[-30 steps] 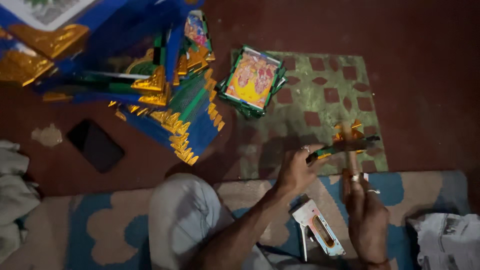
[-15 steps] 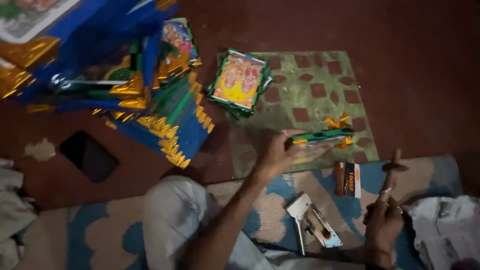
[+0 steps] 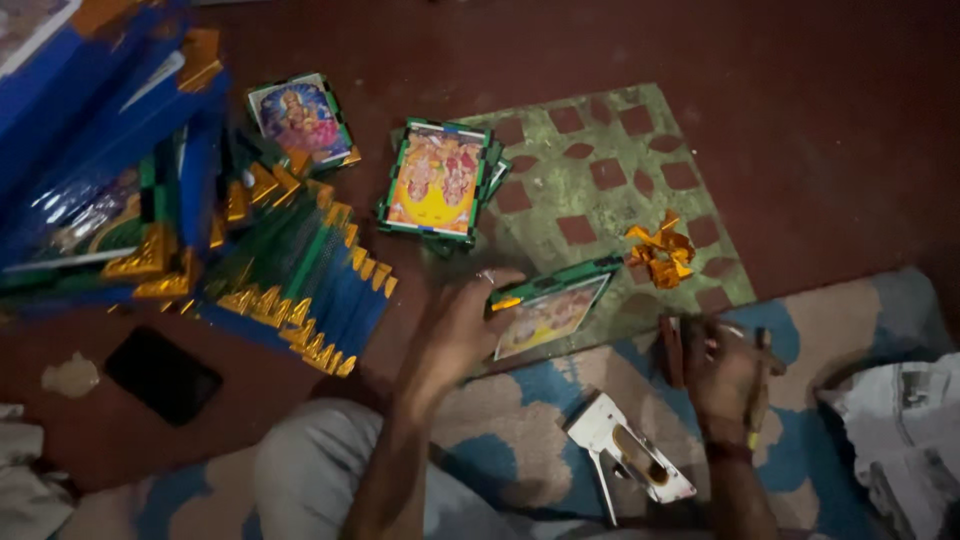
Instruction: The person sits on the floor assembling small decorative picture frames. They fold gold foil trim around frame edges, hammer it in place, and use a staple gun to fasten the frame backing, setting completed frames aside as they finish each one.
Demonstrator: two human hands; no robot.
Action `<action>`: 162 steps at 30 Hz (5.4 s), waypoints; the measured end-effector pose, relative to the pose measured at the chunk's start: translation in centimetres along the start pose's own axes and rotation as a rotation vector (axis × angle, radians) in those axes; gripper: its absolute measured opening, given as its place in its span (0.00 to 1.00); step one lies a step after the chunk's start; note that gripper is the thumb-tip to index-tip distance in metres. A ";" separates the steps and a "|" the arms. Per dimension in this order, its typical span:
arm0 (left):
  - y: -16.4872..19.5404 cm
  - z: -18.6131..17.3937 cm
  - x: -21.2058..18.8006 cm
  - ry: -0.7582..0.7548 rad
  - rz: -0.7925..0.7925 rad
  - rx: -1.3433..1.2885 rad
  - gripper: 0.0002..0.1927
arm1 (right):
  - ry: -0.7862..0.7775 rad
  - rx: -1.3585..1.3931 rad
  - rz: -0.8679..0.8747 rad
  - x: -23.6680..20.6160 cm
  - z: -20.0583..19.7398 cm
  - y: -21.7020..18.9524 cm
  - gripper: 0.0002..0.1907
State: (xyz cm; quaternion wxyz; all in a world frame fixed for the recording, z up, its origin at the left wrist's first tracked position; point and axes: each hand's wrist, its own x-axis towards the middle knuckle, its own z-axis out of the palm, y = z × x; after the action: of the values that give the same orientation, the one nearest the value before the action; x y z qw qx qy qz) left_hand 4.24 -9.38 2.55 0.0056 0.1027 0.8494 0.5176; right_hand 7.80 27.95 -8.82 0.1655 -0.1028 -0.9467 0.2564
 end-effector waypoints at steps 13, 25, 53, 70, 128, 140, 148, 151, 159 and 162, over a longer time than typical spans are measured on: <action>1.7 0.1 0.8 0.045 0.063 -0.035 0.16 | -0.075 -0.346 -0.369 12.9 9.0 -3.4 0.09; 0.9 1.2 0.4 0.110 0.128 -0.069 0.15 | -0.342 0.985 0.394 8.6 0.3 -5.2 0.11; 0.0 1.7 1.1 -0.033 0.135 -0.065 0.16 | -0.410 0.528 -0.295 6.2 -2.5 -12.0 0.18; 3.8 9.0 1.2 0.353 0.332 0.176 0.11 | -0.402 0.202 -0.571 4.4 -3.0 -10.6 0.20; 2.6 9.2 0.2 0.098 0.454 0.181 0.12 | -0.352 1.227 0.156 0.2 4.2 -7.2 0.10; 4.5 10.4 1.2 -0.019 0.159 0.248 0.04 | -0.374 1.021 1.012 -13.3 1.6 -2.5 0.21; 5.6 9.4 1.6 0.035 0.218 0.194 0.08 | -0.383 -0.260 -0.199 -17.4 1.7 -2.5 0.37; 5.7 9.3 2.0 -0.162 0.074 0.292 0.10 | -0.528 -0.270 0.145 -16.1 1.9 -0.2 0.33; 4.9 10.5 2.0 0.069 0.190 0.217 0.06 | -0.540 0.779 0.818 -9.4 -5.9 6.6 0.33; 4.8 10.8 2.1 0.084 0.192 0.237 0.05 | -0.537 0.663 0.743 -7.6 -8.4 2.1 0.32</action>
State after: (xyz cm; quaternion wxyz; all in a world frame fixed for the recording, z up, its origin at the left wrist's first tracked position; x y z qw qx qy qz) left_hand 4.24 2.63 1.91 -0.0914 0.1617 0.8903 0.4158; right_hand 18.10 31.36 -5.08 -0.1590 -0.3026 -0.7247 0.5984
